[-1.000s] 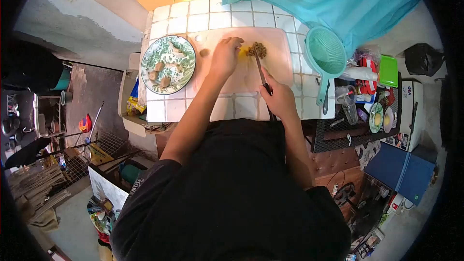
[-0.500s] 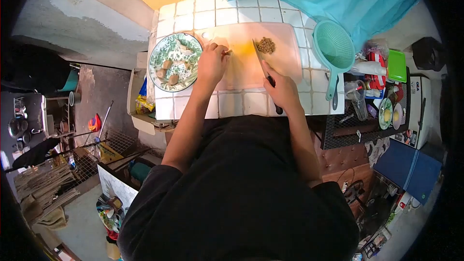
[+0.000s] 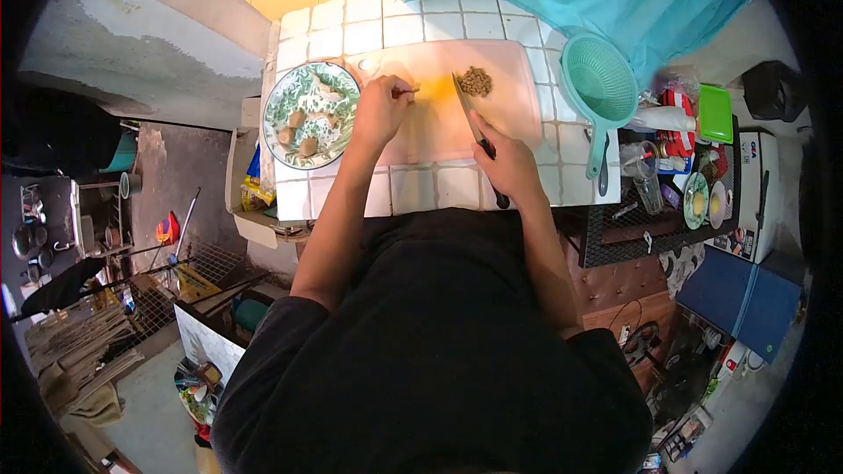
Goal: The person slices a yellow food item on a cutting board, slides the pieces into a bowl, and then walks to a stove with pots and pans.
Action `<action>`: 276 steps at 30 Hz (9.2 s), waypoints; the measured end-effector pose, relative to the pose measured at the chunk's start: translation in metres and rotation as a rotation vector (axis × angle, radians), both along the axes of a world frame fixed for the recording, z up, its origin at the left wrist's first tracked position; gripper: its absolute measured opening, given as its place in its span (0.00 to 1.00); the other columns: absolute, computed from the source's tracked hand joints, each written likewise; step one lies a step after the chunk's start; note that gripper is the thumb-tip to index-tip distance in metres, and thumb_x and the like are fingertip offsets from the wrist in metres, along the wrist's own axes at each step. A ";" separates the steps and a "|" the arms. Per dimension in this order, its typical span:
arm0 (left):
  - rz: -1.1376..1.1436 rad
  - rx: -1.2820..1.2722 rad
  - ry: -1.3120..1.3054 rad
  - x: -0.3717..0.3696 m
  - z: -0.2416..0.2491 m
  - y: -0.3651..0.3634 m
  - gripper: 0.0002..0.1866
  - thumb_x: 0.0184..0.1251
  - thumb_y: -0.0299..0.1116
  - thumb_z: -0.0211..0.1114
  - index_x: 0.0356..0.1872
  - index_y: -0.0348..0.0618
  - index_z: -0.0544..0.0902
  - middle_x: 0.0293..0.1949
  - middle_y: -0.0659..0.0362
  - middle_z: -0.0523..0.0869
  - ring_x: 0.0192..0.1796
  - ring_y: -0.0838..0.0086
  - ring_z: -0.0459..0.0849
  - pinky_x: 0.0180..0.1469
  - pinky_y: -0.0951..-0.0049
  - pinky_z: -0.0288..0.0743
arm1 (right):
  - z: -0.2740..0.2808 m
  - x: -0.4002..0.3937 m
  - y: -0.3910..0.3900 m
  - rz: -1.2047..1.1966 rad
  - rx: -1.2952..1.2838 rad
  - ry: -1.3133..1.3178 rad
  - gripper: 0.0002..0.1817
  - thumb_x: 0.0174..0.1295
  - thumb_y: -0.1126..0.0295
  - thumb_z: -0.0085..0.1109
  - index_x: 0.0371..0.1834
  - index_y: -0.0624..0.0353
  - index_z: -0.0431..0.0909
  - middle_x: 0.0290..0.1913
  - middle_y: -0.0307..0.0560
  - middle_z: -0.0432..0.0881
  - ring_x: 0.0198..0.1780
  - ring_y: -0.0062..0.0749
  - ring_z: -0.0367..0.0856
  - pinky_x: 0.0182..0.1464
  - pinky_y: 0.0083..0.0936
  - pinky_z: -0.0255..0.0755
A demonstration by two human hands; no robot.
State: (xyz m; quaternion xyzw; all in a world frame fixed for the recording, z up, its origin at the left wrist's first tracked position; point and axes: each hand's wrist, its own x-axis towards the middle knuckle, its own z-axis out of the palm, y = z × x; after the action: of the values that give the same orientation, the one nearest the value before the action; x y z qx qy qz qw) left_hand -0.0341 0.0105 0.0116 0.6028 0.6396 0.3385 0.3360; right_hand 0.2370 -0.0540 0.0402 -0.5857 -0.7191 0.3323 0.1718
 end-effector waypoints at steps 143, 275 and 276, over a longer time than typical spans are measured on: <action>-0.099 0.405 0.152 0.036 -0.024 0.012 0.10 0.66 0.23 0.71 0.47 0.41 0.93 0.44 0.51 0.89 0.52 0.54 0.86 0.57 0.58 0.82 | 0.026 -0.014 0.007 0.092 0.016 -0.271 0.34 0.72 0.60 0.61 0.83 0.41 0.71 0.33 0.61 0.89 0.38 0.59 0.89 0.47 0.52 0.82; -0.019 0.241 0.057 0.023 -0.029 -0.005 0.09 0.66 0.22 0.75 0.46 0.37 0.91 0.43 0.52 0.88 0.41 0.65 0.92 0.46 0.70 0.87 | 0.030 -0.041 0.000 0.188 0.031 -0.317 0.35 0.71 0.58 0.61 0.83 0.43 0.71 0.31 0.60 0.88 0.36 0.58 0.90 0.46 0.52 0.83; -0.023 0.234 0.046 0.023 -0.029 -0.004 0.08 0.66 0.21 0.75 0.46 0.37 0.91 0.43 0.52 0.88 0.41 0.65 0.92 0.46 0.69 0.86 | 0.031 -0.041 0.000 0.213 0.053 -0.332 0.35 0.71 0.58 0.61 0.82 0.47 0.72 0.30 0.59 0.88 0.35 0.57 0.90 0.44 0.51 0.84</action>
State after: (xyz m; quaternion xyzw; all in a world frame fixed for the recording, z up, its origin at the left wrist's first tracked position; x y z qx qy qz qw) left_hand -0.0112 0.0066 -0.0170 0.6529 0.5963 0.3929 0.2524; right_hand 0.1963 -0.0537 0.0708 -0.5484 -0.8038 0.2285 0.0300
